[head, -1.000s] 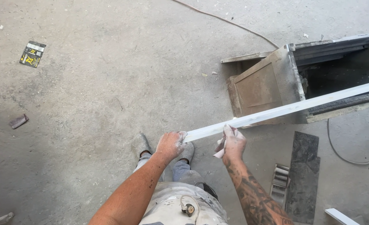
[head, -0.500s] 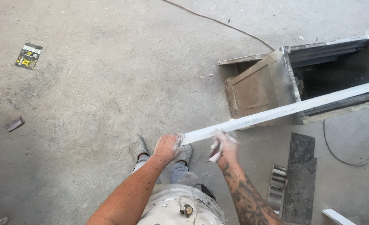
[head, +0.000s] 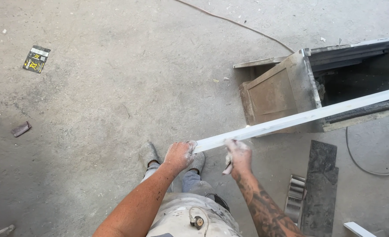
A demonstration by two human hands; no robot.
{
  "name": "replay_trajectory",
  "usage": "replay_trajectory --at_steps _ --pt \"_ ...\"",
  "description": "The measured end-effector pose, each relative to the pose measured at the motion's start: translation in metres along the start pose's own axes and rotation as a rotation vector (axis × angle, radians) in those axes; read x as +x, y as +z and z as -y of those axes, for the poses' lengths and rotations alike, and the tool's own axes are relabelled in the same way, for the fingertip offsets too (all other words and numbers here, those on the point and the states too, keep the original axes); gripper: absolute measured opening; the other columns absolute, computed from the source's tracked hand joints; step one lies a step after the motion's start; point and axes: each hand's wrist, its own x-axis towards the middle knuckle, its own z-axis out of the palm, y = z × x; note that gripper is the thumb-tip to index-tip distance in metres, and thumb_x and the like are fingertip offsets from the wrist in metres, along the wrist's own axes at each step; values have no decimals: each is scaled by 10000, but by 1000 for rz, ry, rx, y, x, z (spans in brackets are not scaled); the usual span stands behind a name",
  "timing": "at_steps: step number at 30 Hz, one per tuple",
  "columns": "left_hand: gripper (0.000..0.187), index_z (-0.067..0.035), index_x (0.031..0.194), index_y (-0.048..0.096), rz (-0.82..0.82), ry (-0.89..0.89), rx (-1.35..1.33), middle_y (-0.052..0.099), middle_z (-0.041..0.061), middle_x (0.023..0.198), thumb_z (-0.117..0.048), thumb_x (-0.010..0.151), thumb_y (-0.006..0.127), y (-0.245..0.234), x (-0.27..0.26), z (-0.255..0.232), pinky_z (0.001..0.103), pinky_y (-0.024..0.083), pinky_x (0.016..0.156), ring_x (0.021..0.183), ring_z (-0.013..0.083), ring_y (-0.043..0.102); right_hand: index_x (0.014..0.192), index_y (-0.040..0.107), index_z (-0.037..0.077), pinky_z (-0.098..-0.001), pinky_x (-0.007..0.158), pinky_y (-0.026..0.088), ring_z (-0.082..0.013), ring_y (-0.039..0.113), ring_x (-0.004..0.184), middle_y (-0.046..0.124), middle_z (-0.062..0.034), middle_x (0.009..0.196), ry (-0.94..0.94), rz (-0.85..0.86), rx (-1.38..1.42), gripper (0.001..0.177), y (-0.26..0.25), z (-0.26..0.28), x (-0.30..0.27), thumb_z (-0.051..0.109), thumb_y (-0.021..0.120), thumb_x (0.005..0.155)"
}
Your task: Manual sanding of the edges and surfaces of white boards and trim pieces using sandpaper to achieve a smooth finish.
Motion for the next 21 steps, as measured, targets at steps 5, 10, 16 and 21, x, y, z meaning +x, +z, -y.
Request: replay_trajectory --at_steps 5,10,16,21 --pt "163 -104 805 738 8 -10 23 768 124 801 -233 843 644 -2 -2 -1 521 605 690 808 384 774 875 602 68 -326 283 480 -177 544 357 543 -49 525 69 -37 190 230 0 -24 18 230 765 864" --pt "161 -108 795 731 -3 -3 27 763 133 793 -232 842 640 3 -2 1 522 609 680 789 390 771 815 593 67 -305 312 444 -133 468 348 442 -7 481 61 31 208 259 -13 11 -1 236 789 816" --pt "147 -95 801 729 0 13 9 761 154 805 -227 828 671 4 -1 1 538 606 688 804 408 768 924 633 22 -296 320 447 -122 471 365 515 -33 568 -60 81 -14 288 -18 1 10 217 812 812" --pt "160 -88 822 720 -4 11 -30 760 155 825 -242 822 675 4 -2 7 563 598 701 823 426 761 867 612 85 -303 314 431 -134 461 343 462 -4 512 -26 5 120 235 -12 1 13 222 793 807"
